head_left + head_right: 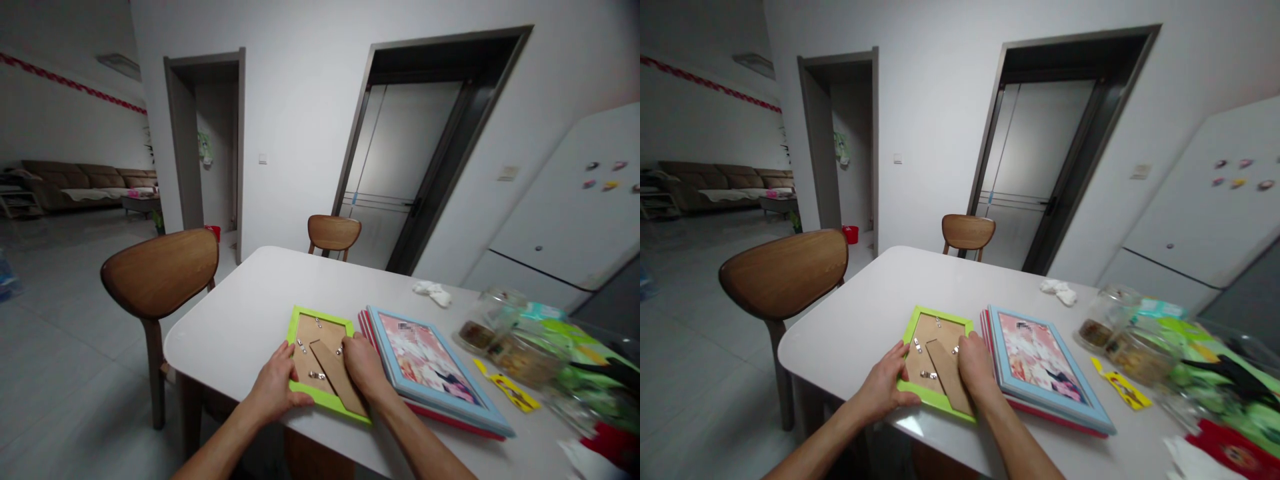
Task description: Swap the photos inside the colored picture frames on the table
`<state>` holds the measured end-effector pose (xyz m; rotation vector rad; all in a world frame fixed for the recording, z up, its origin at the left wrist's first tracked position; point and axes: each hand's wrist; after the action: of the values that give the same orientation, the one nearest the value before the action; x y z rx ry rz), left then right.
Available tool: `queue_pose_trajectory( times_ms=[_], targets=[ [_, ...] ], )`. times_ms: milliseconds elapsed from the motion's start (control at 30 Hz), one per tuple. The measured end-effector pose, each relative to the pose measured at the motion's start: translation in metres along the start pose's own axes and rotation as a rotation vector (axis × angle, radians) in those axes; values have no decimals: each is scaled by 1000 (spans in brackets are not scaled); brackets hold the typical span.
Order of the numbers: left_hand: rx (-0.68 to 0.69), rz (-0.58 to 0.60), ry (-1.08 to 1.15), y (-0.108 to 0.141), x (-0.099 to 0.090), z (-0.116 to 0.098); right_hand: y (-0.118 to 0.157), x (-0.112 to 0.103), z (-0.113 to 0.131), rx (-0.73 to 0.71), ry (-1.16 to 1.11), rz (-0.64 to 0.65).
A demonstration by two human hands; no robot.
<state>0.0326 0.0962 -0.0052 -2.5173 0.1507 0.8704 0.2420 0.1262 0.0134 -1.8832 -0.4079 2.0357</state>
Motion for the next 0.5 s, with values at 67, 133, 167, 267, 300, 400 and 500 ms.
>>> queue_pose_trajectory(
  times_ms=[67, 133, 167, 267, 300, 400, 500],
  targets=[
    [-1, 2, -8, 0, 1, 1, -4, 1, 2, -8, -13, -7],
    [0, 7, -16, 0, 2, 2, -10, 2, 8, -31, -43, -26],
    [1, 7, -20, 0, 2, 2, -13, 3, 12, -44, -61, -36],
    [-13, 14, -36, 0, 3, 2, -25, 12, 27, -54, -108, -39],
    [-22, 20, -41, -1, 3, 2, -29, 16, 31, -41, -114, -36],
    [-43, 32, -51, -2, 4, 2, -38, 28, 37, 19, -113, -42],
    [-53, 50, -52, -4, 4, 3, -42, 37, 37, 57, -121, -52]
  ],
)
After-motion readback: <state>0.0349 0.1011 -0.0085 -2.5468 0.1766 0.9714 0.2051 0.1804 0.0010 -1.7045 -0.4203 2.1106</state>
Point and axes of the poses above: each hand's wrist, its own y-axis away from the middle knuckle, its own x-axis out of the palm, z = x × y, and after that the axes turned 12 degrees about -z, right-handed
